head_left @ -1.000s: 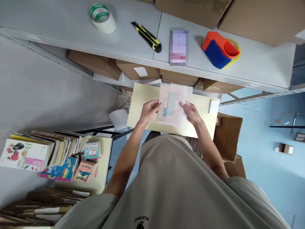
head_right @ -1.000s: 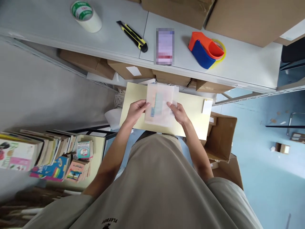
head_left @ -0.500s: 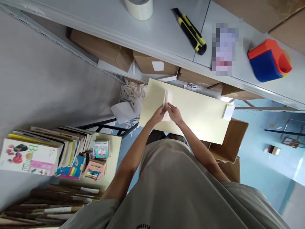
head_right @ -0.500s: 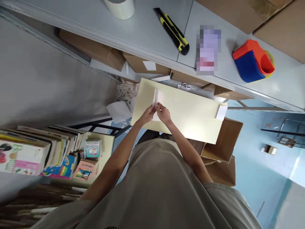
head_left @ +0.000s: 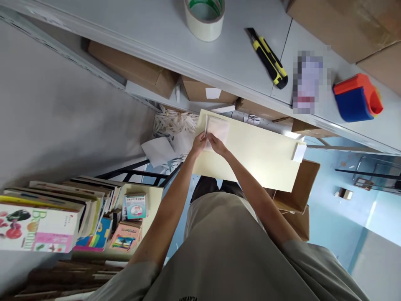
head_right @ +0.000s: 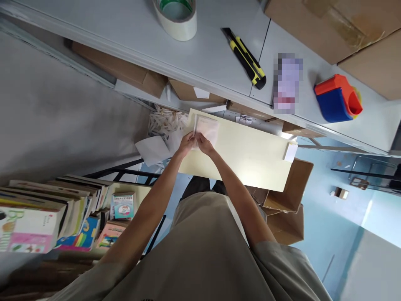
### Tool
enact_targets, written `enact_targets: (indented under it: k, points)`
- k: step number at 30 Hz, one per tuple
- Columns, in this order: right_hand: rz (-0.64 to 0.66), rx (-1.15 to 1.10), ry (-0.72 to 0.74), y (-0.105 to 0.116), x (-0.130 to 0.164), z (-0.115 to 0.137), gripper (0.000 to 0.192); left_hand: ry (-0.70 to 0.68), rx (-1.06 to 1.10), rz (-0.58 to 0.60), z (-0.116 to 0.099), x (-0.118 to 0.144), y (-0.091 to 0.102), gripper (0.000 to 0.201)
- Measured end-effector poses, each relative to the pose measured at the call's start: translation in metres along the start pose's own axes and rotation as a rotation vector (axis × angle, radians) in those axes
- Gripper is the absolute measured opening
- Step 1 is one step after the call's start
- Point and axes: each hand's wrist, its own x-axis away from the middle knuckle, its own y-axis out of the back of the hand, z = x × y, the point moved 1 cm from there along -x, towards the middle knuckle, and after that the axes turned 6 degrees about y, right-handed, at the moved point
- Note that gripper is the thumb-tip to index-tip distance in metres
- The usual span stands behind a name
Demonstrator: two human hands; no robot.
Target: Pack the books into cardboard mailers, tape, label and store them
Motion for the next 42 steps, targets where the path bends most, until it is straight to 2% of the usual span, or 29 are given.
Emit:
enact_targets:
  k: [2,4,9,11,14,16,18,22,25,28,32,35,38,42]
  points:
    - [-0.007,-0.032,-0.011,0.001,0.001,0.0,0.088,0.056,-0.023,-0.054,-0.001,0.006,0.005,0.028]
    - [-0.022,-0.057,-0.004,0.003,0.006,-0.001,0.096,0.069,-0.018,-0.06,-0.002,0.017,0.01,0.035]
    - [-0.014,-0.091,0.11,0.016,0.047,-0.005,0.105,-0.021,0.061,-0.064,0.001,0.065,0.017,0.063]
    - [-0.006,-0.121,0.172,0.021,0.072,-0.01,0.109,-0.085,0.073,-0.063,0.006,0.091,0.018,0.072]
    - [0.017,-0.161,0.256,0.024,0.113,-0.021,0.13,-0.203,0.061,-0.078,0.02,0.138,0.022,0.08]
    - [0.035,-0.185,0.324,0.02,0.14,-0.028,0.144,-0.266,0.051,-0.113,0.033,0.178,0.027,0.084]
    - [0.064,-0.217,0.395,0.011,0.166,-0.035,0.149,-0.308,0.056,-0.172,0.05,0.224,0.032,0.086]
    - [0.164,-0.286,0.504,-0.024,0.212,-0.046,0.144,-0.347,0.104,-0.311,0.089,0.324,0.04,0.087]
    - [0.265,-0.29,0.553,-0.062,0.244,-0.049,0.14,-0.329,0.136,-0.432,0.118,0.395,0.047,0.092]
    - [0.363,-0.242,0.597,-0.102,0.274,-0.048,0.134,-0.335,0.173,-0.561,0.142,0.453,0.058,0.1]
    - [0.512,-0.222,0.629,-0.149,0.313,-0.042,0.132,-0.398,0.26,-0.769,0.168,0.51,0.08,0.099]
    - [0.61,-0.219,0.644,-0.177,0.34,-0.034,0.135,-0.446,0.369,-0.896,0.184,0.54,0.101,0.098]
    - [0.693,-0.15,0.674,-0.211,0.366,-0.022,0.131,-0.441,0.465,-0.992,0.201,0.57,0.123,0.093]
    - [0.798,-0.11,0.699,-0.283,0.403,-0.008,0.124,-0.441,0.549,-1.075,0.231,0.618,0.165,0.077]
